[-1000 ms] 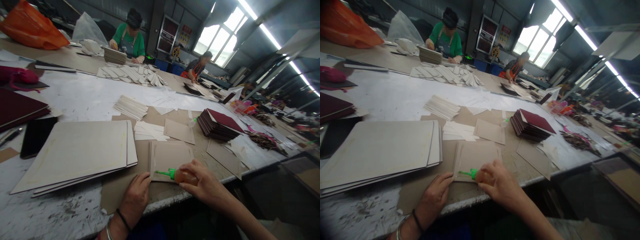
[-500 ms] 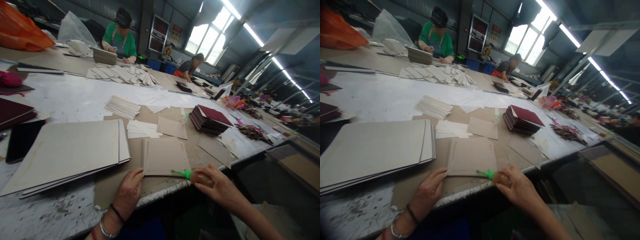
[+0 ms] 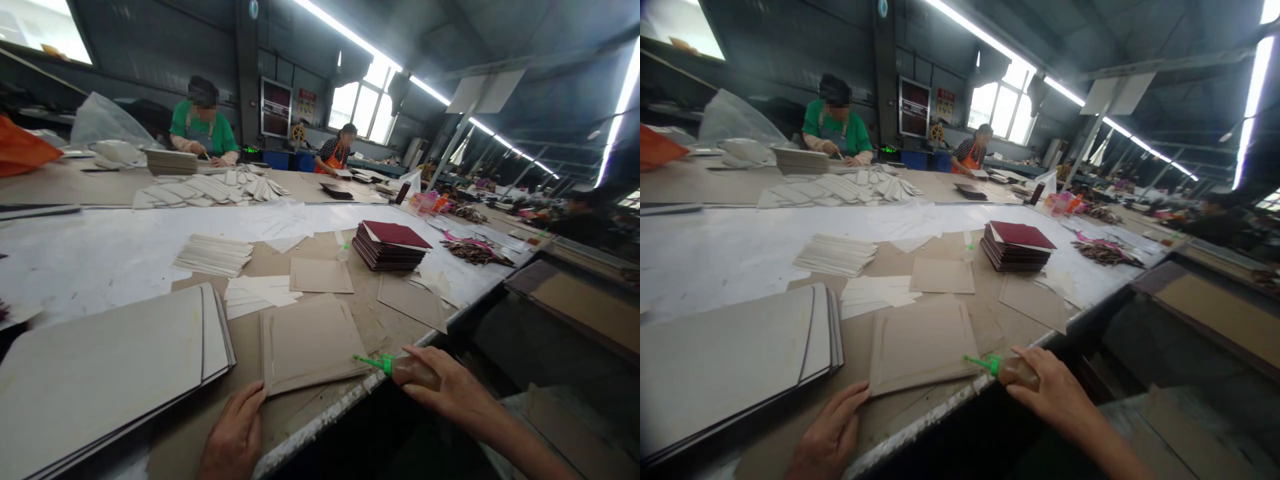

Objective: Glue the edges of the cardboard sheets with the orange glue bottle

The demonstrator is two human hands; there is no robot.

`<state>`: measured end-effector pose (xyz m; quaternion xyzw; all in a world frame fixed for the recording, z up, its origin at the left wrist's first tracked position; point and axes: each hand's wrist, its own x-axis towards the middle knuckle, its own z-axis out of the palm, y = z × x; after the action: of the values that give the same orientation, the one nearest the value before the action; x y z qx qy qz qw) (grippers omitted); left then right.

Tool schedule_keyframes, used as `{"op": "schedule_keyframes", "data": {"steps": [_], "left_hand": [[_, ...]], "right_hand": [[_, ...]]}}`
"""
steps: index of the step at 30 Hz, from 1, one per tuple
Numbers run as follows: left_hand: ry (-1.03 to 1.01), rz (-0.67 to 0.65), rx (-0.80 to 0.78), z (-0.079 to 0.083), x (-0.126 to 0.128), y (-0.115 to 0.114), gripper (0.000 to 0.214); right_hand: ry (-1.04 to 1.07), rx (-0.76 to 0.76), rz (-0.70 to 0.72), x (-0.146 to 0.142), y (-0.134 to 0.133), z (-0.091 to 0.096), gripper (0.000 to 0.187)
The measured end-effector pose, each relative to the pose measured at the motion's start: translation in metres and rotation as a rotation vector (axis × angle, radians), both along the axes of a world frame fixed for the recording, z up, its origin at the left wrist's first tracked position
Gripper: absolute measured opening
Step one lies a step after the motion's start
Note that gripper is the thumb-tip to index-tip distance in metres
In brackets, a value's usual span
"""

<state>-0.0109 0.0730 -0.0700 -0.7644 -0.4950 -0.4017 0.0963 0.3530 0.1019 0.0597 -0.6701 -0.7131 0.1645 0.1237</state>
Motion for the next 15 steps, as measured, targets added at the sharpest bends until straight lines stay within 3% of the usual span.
{"op": "schedule_keyframes", "data": {"steps": [6, 10, 15], "left_hand": [[0.077, -0.018, 0.021, -0.009, -0.007, 0.004, 0.028], [0.072, 0.012, 0.007, -0.007, -0.005, 0.004, 0.027], [0.105, 0.020, -0.035, -0.001, -0.004, 0.002, 0.026]], "right_hand": [[0.343, -0.041, -0.149, 0.012, 0.025, -0.013, 0.049], [0.564, 0.167, -0.184, 0.000, 0.066, -0.038, 0.049], [0.692, 0.290, -0.195, -0.018, 0.115, -0.080, 0.054]]}}
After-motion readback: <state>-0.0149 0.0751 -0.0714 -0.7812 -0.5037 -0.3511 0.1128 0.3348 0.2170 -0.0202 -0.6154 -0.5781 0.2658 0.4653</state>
